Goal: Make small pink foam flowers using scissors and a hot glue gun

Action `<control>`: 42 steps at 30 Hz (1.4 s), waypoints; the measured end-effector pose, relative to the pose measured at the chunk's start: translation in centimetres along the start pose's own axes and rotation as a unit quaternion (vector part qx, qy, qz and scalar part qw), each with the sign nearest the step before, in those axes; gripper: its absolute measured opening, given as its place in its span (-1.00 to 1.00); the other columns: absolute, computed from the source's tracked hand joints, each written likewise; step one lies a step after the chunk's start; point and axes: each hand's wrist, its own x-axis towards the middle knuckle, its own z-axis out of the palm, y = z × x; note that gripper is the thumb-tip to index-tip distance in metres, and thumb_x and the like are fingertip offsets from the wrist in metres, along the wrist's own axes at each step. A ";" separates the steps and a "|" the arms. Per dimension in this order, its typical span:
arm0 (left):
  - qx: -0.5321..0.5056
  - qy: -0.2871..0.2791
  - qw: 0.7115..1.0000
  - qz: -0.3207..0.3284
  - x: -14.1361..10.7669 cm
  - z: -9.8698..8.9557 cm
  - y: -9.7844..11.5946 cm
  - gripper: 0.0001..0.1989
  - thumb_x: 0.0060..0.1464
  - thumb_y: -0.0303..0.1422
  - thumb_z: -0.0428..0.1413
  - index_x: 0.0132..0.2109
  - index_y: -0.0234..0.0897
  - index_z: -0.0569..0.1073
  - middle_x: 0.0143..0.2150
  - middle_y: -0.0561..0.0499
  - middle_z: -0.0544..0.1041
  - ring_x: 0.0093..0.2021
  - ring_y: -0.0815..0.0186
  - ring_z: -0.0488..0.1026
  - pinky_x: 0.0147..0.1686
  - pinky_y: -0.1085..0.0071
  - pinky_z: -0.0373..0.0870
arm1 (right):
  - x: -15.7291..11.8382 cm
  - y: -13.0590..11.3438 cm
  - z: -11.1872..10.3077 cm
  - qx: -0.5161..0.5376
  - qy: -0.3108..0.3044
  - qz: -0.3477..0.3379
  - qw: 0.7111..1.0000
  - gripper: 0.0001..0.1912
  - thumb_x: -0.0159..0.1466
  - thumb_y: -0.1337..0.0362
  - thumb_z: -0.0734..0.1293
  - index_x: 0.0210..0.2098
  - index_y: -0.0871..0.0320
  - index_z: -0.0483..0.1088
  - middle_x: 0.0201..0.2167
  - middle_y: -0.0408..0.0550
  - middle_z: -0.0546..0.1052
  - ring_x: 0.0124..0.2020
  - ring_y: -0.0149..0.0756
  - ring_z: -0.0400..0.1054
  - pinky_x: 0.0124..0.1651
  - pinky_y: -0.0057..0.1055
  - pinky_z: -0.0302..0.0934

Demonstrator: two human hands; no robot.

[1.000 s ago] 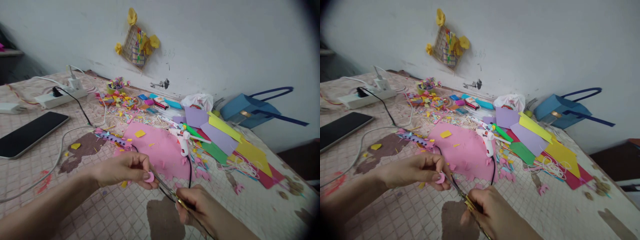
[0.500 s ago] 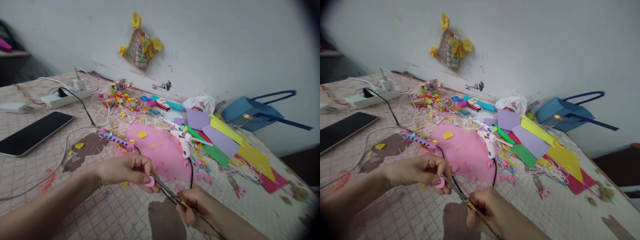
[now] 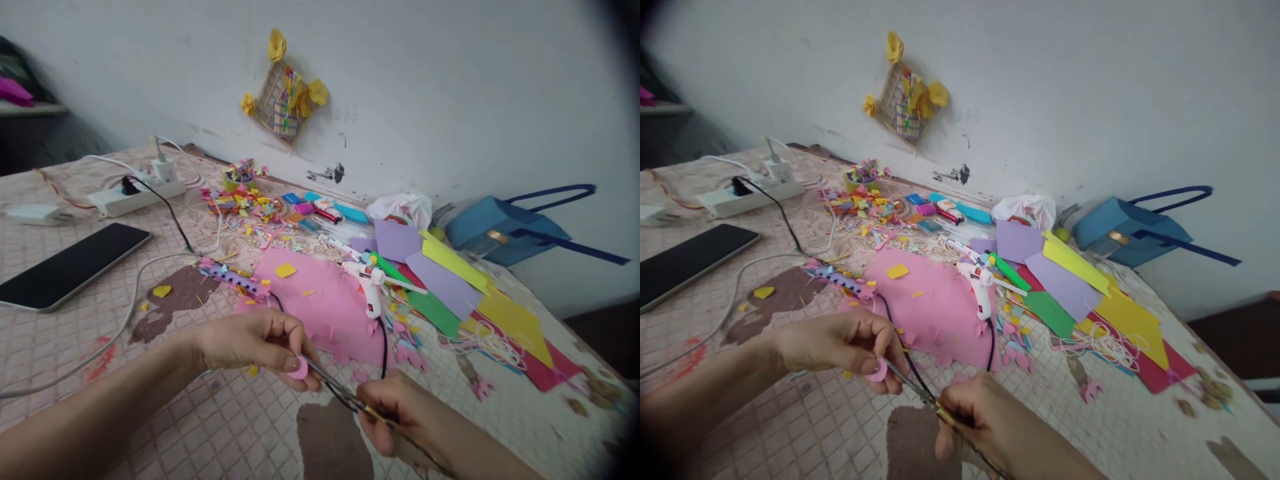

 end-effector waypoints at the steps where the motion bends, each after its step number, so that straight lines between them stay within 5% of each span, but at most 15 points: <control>1: 0.000 -0.001 1.000 -0.001 0.0 0.0 0.0 -0.82 0.00 -0.44 0.20 -0.45 -0.33 0.32 -0.22 -0.06 0.57 -0.21 0.25 0.54 -0.18 0.26 0.43 | 0.0 -0.1 0.0 -0.006 0.001 -0.005 1.000 -0.71 0.23 0.31 0.18 -0.61 0.22 0.28 -0.73 -0.29 0.16 -0.73 -0.59 -0.03 -0.69 -0.64 -0.21; 19: 0.001 -0.021 1.000 -0.005 -0.2 -0.5 -0.4 -0.82 -0.01 -0.43 0.20 -0.44 -0.34 0.32 -0.12 -0.12 0.53 -0.17 0.18 0.53 -0.23 0.29 0.44 | -0.2 -0.1 -0.1 -0.039 0.003 -0.019 0.999 -0.72 0.21 0.42 0.18 -0.63 0.22 0.28 -0.73 -0.29 0.17 -0.72 -0.60 -0.04 -0.68 -0.63 -0.21; 23: 0.023 -0.014 1.000 0.006 -0.1 -0.4 -0.3 -0.82 0.01 -0.40 0.20 -0.44 -0.33 0.33 -0.13 -0.13 0.55 -0.13 0.19 0.51 -0.17 0.27 0.41 | 0.0 0.6 0.0 0.035 0.023 -0.020 0.999 -0.66 0.23 0.16 0.23 -0.60 0.21 0.26 -0.73 -0.29 0.16 -0.74 -0.58 -0.04 -0.71 -0.63 -0.19; 27: 0.073 0.031 0.997 0.004 0.0 0.1 0.0 -0.84 0.04 -0.38 0.16 -0.41 -0.34 0.34 -0.19 -0.11 0.57 -0.17 0.21 0.52 -0.19 0.27 0.43 | 1.3 0.8 0.9 0.163 0.127 -0.059 0.977 -0.56 0.12 -0.10 0.26 -0.45 0.20 0.27 -0.69 -0.31 0.13 -0.73 -0.55 -0.01 -0.70 -0.60 -0.02; 32: 0.131 0.057 0.988 -0.050 0.2 1.1 0.2 -0.83 0.06 -0.32 0.13 -0.38 -0.33 0.35 -0.38 -0.03 0.59 -0.36 0.29 0.55 -0.36 0.38 0.45 | 3.4 -0.1 2.1 0.171 0.191 -0.084 0.963 -0.75 0.12 0.15 0.36 -0.37 0.23 0.35 -0.64 -0.28 0.22 -0.64 -0.54 0.03 -0.61 -0.60 -0.05; 42: 0.199 0.078 0.974 -0.069 0.0 1.9 0.1 -0.83 0.06 -0.28 0.11 -0.35 -0.31 0.39 -0.37 0.01 0.54 -0.39 0.33 0.51 -0.35 0.40 0.42 | 4.6 -1.3 2.5 0.148 0.170 -0.100 0.969 -0.97 0.10 0.40 0.29 -0.47 0.24 0.32 -0.61 -0.24 0.29 -0.60 -0.52 0.08 -0.57 -0.58 -0.03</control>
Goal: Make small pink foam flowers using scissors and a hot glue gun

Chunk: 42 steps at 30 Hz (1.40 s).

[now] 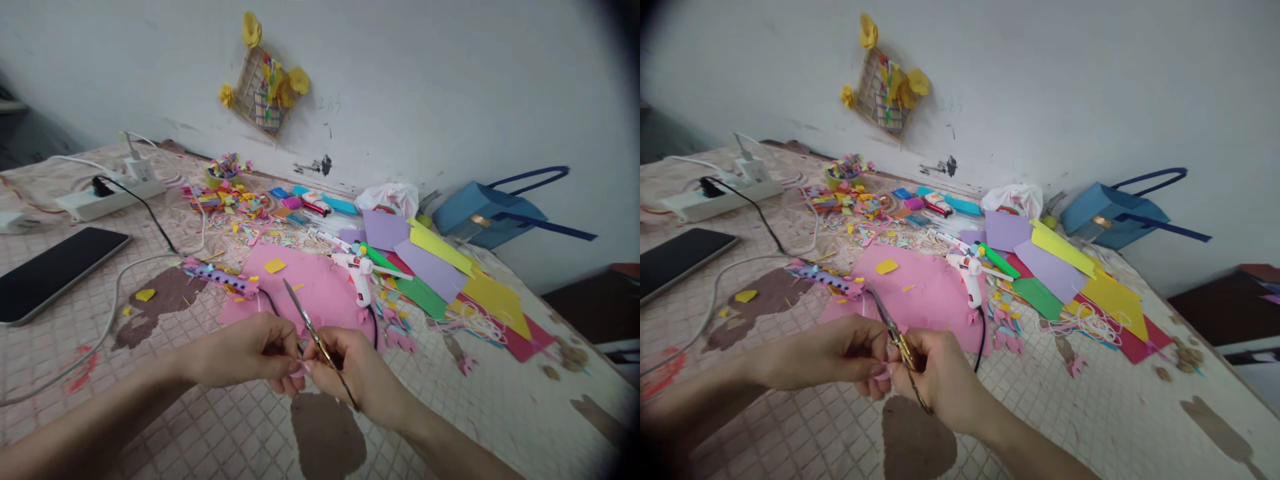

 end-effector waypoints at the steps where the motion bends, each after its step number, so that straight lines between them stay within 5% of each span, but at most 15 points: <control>1: -0.003 0.006 1.000 0.001 0.0 0.0 0.0 -0.82 0.05 -0.27 0.11 -0.36 -0.32 0.39 -0.36 0.01 0.54 -0.38 0.33 0.51 -0.34 0.39 0.42 | 0.1 0.0 0.0 -0.002 0.004 -0.004 1.000 -0.96 0.10 0.40 0.28 -0.48 0.23 0.31 -0.61 -0.24 0.28 -0.60 -0.52 0.09 -0.57 -0.58 -0.03; 6: -0.014 0.082 0.996 0.034 0.4 -0.3 -0.3 -0.83 0.03 -0.30 0.15 -0.34 -0.34 0.39 -0.37 0.02 0.51 -0.34 0.35 0.46 -0.31 0.41 0.38 | 0.4 0.5 0.0 0.000 0.071 -0.038 0.997 -0.92 0.12 0.37 0.27 -0.50 0.22 0.29 -0.66 -0.27 0.22 -0.63 -0.52 0.05 -0.59 -0.58 -0.04; 10: -0.059 0.078 0.994 0.057 0.7 -0.4 -0.6 -0.84 -0.01 -0.37 0.19 -0.28 -0.34 0.40 -0.33 0.03 0.51 -0.29 0.37 0.43 -0.28 0.44 0.32 | 0.5 0.8 0.3 0.034 0.117 -0.041 0.992 -0.84 0.16 0.25 0.28 -0.47 0.21 0.26 -0.71 -0.30 0.21 -0.69 -0.53 0.03 -0.64 -0.58 -0.07; 21: -0.148 0.198 0.968 0.045 1.5 1.6 -1.8 -0.79 0.03 -0.28 0.16 -0.39 -0.37 0.39 -0.45 0.03 0.53 -0.39 0.37 0.44 -0.32 0.44 0.35 | 0.7 1.3 0.6 0.060 0.152 -0.031 0.986 -0.79 0.16 0.19 0.29 -0.47 0.19 0.24 -0.73 -0.31 0.20 -0.72 -0.53 0.05 -0.67 -0.59 -0.04; 32: -0.129 0.188 0.973 0.037 0.9 1.1 -0.9 -0.78 0.01 -0.26 0.17 -0.42 -0.35 0.40 -0.45 0.04 0.53 -0.40 0.38 0.43 -0.36 0.47 0.31 | 0.4 2.6 -0.2 0.162 0.077 -0.015 0.984 -0.65 0.24 0.02 0.23 -0.48 0.18 0.23 -0.75 -0.34 0.14 -0.75 -0.57 -0.01 -0.69 -0.60 -0.10; 42: -0.156 0.183 0.968 0.068 0.3 0.0 -0.4 -0.80 0.02 -0.33 0.17 -0.46 -0.34 0.37 -0.34 0.00 0.55 -0.26 0.32 0.46 -0.22 0.40 0.35 | -1.4 2.0 -1.4 0.031 -0.003 -0.002 1.000 -0.54 0.24 -0.09 0.16 -0.44 0.21 0.28 -0.68 -0.30 0.11 -0.67 -0.52 -0.01 -0.62 -0.54 -0.08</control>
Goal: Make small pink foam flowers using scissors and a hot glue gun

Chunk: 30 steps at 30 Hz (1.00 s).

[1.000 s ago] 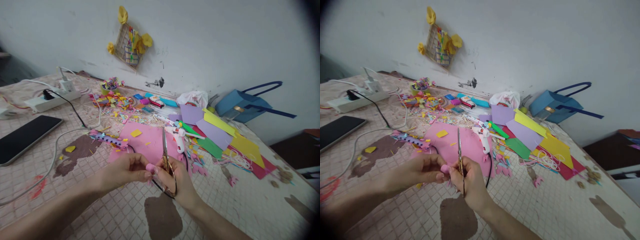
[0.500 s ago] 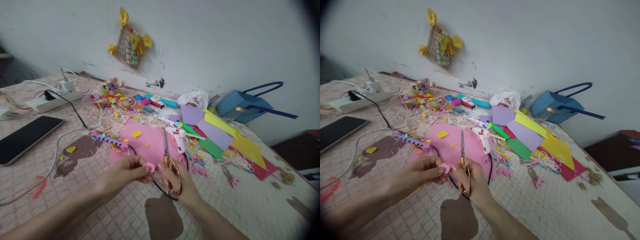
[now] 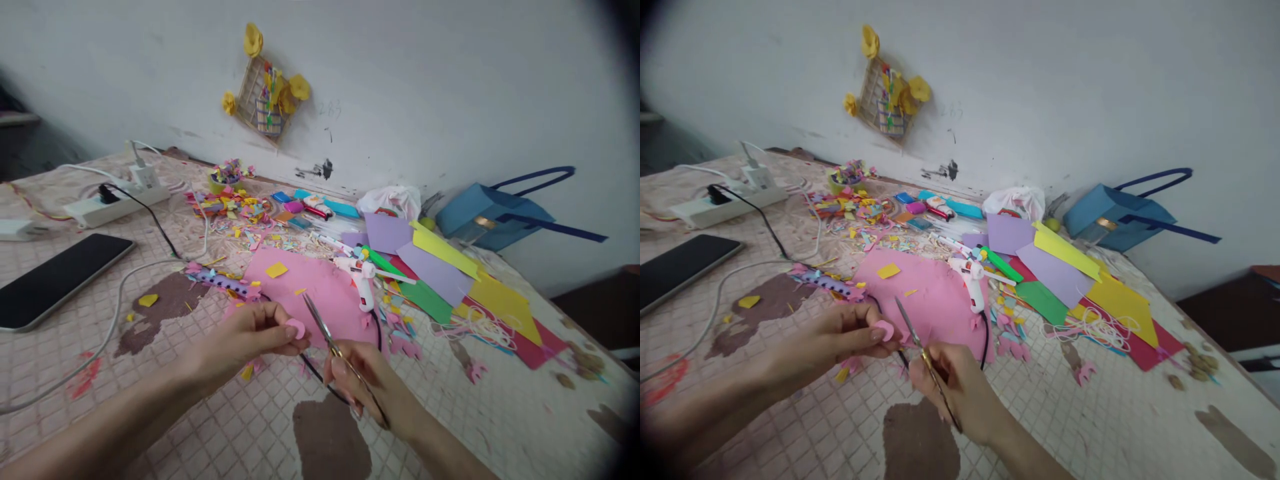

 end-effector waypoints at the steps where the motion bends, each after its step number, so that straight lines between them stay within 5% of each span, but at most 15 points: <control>1: -0.013 -0.003 1.000 -0.004 0.0 -0.1 0.1 -0.79 0.02 -0.33 0.17 -0.46 -0.34 0.36 -0.32 -0.02 0.55 -0.24 0.31 0.47 -0.19 0.38 0.36 | -0.2 -0.1 -0.2 -0.022 -0.010 0.003 1.000 -0.53 0.22 -0.11 0.16 -0.46 0.22 0.27 -0.66 -0.29 0.10 -0.66 -0.52 -0.01 -0.62 -0.54 -0.08; 8: -0.079 -0.019 0.996 -0.033 -0.1 -0.4 0.0 -0.81 0.03 -0.40 0.18 -0.46 -0.34 0.32 -0.30 -0.05 0.58 -0.21 0.29 0.51 -0.10 0.30 0.38 | -0.8 -0.1 -1.0 -0.080 -0.044 0.022 0.996 -0.45 0.17 -0.21 0.12 -0.56 0.17 0.19 -0.65 -0.27 0.04 -0.67 -0.51 -0.06 -0.65 -0.52 -0.19; 30: -0.135 -0.020 0.988 -0.073 0.1 -0.4 -0.1 -0.82 -0.05 -0.44 0.23 -0.46 -0.34 0.35 -0.36 -0.01 0.59 -0.26 0.35 0.52 -0.17 0.43 0.40 | -0.7 0.6 -1.4 -0.181 -0.047 0.002 0.982 -0.54 0.22 -0.03 0.22 -0.61 0.15 0.06 -0.64 -0.28 0.03 -0.59 -0.49 -0.12 -0.59 -0.52 -0.23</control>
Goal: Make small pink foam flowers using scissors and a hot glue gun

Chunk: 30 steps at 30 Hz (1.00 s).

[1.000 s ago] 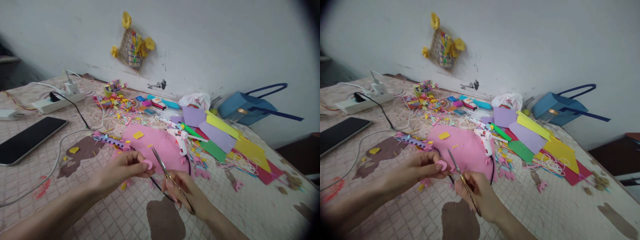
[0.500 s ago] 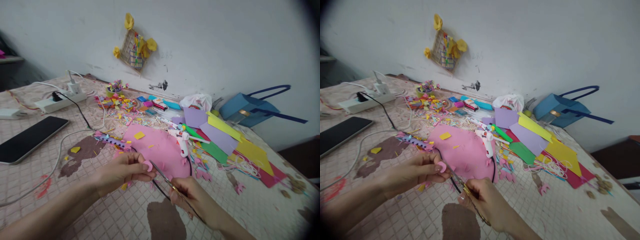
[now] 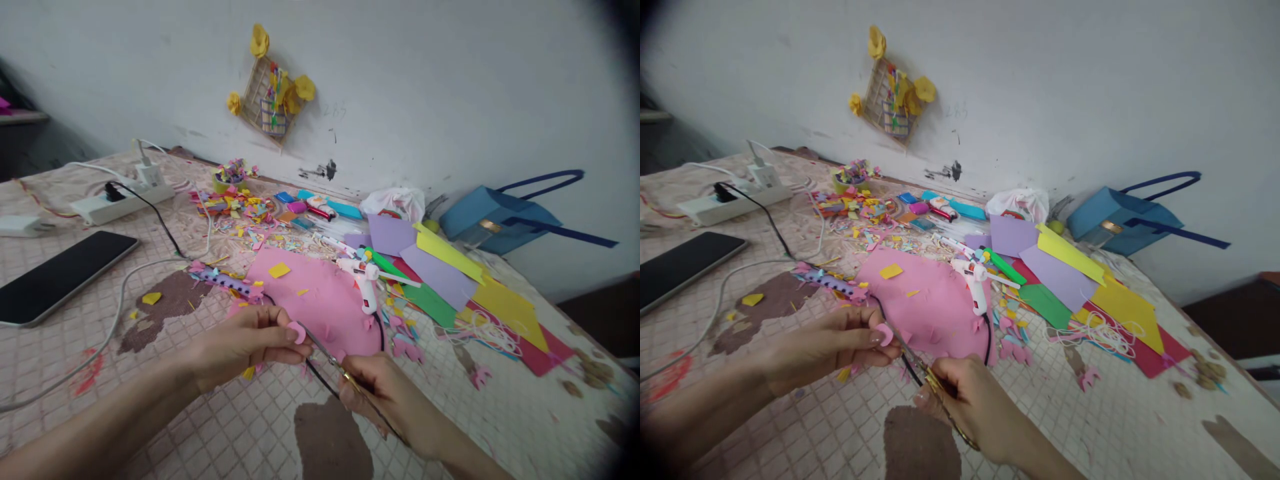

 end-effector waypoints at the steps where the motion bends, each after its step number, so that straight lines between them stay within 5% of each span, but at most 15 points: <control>1: 0.001 0.001 1.000 0.000 0.0 0.0 0.0 -0.81 -0.05 -0.44 0.23 -0.47 -0.34 0.34 -0.36 -0.01 0.59 -0.27 0.35 0.52 -0.17 0.42 0.40 | 0.0 0.0 0.0 0.000 -0.001 0.000 1.000 -0.54 0.22 -0.04 0.22 -0.61 0.15 0.06 -0.64 -0.28 0.03 -0.59 -0.48 -0.13 -0.59 -0.52 -0.23; 14: 0.022 0.006 1.000 -0.008 0.0 -0.2 0.0 -0.79 -0.06 -0.39 0.24 -0.48 -0.33 0.33 -0.33 -0.02 0.58 -0.26 0.31 0.52 -0.19 0.39 0.38 | 0.0 -0.2 0.0 0.010 0.015 -0.008 1.000 -0.54 0.22 0.01 0.24 -0.64 0.17 0.11 -0.70 -0.28 0.08 -0.63 -0.51 -0.08 -0.61 -0.53 -0.22; 22: 0.021 0.000 1.000 0.010 0.0 0.1 0.1 -0.78 -0.03 -0.41 0.22 -0.48 -0.34 0.32 -0.33 -0.04 0.58 -0.24 0.33 0.50 -0.16 0.37 0.37 | 0.0 -0.6 0.8 0.169 0.005 0.013 0.985 -0.46 0.15 -0.21 0.16 -0.51 0.20 0.26 -0.73 -0.29 0.15 -0.73 -0.53 -0.01 -0.67 -0.56 -0.10; 30: 0.152 0.040 0.986 0.053 -0.2 0.5 -0.4 -0.79 -0.01 -0.26 0.17 -0.42 -0.31 0.37 -0.40 0.05 0.50 -0.32 0.34 0.43 -0.27 0.42 0.31 | 1.8 -1.3 1.5 0.218 0.131 0.002 0.967 -0.58 0.14 -0.06 0.29 -0.37 0.23 0.31 -0.68 -0.29 0.18 -0.68 -0.52 0.04 -0.63 -0.56 -0.08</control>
